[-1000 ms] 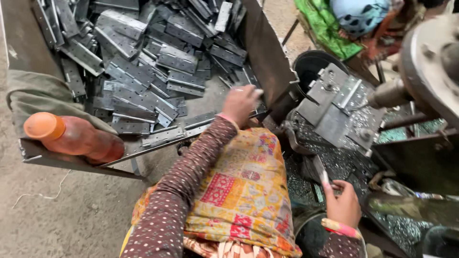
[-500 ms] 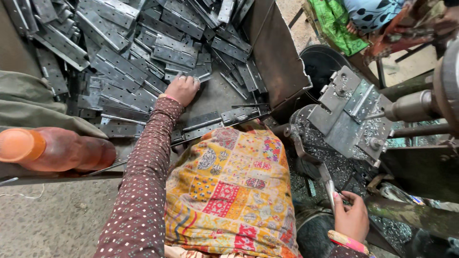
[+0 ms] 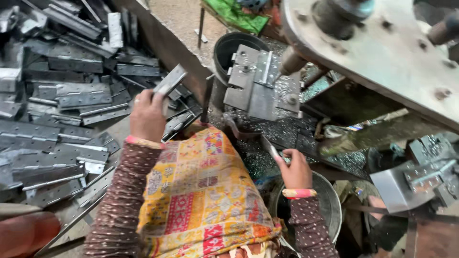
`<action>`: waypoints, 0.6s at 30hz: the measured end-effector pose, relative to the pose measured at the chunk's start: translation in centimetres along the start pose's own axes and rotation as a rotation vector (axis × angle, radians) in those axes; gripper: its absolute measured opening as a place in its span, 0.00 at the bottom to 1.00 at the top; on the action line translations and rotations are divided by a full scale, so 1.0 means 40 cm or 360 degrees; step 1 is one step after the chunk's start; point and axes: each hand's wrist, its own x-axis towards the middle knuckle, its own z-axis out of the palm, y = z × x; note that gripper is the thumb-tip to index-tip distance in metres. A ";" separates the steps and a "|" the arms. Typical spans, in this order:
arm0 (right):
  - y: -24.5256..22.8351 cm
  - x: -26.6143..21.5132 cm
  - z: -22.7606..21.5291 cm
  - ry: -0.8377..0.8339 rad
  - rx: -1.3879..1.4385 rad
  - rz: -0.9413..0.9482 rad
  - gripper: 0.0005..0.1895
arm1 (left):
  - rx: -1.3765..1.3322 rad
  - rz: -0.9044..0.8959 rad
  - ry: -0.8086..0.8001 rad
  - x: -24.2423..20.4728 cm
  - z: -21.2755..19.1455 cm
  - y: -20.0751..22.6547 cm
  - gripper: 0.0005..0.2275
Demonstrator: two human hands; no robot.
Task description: The person sits on the floor and operates a manual metal press machine. They pick up metal hinge pieces from a nearby bin, place them into the press die, and activate the press to process the metal. The finished pieces are then removed and placed back into the bin.
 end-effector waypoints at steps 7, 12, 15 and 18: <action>-0.001 -0.006 -0.004 -0.0007 0.0086 -0.0008 0.18 | 0.0323 0.0486 -0.0050 0.135 0.064 0.425 0.15; 0.014 -0.010 0.007 0.0025 0.0092 -0.0035 0.17 | 0.0213 0.0314 -0.0891 0.136 0.120 0.488 0.19; 0.030 -0.016 0.020 0.0043 0.0075 -0.0122 0.17 | 0.0126 0.0103 -0.1031 0.162 0.116 0.469 0.23; 0.042 -0.007 0.029 -0.0032 0.0047 -0.0139 0.20 | 0.0268 0.0302 -0.0755 0.131 0.138 0.478 0.28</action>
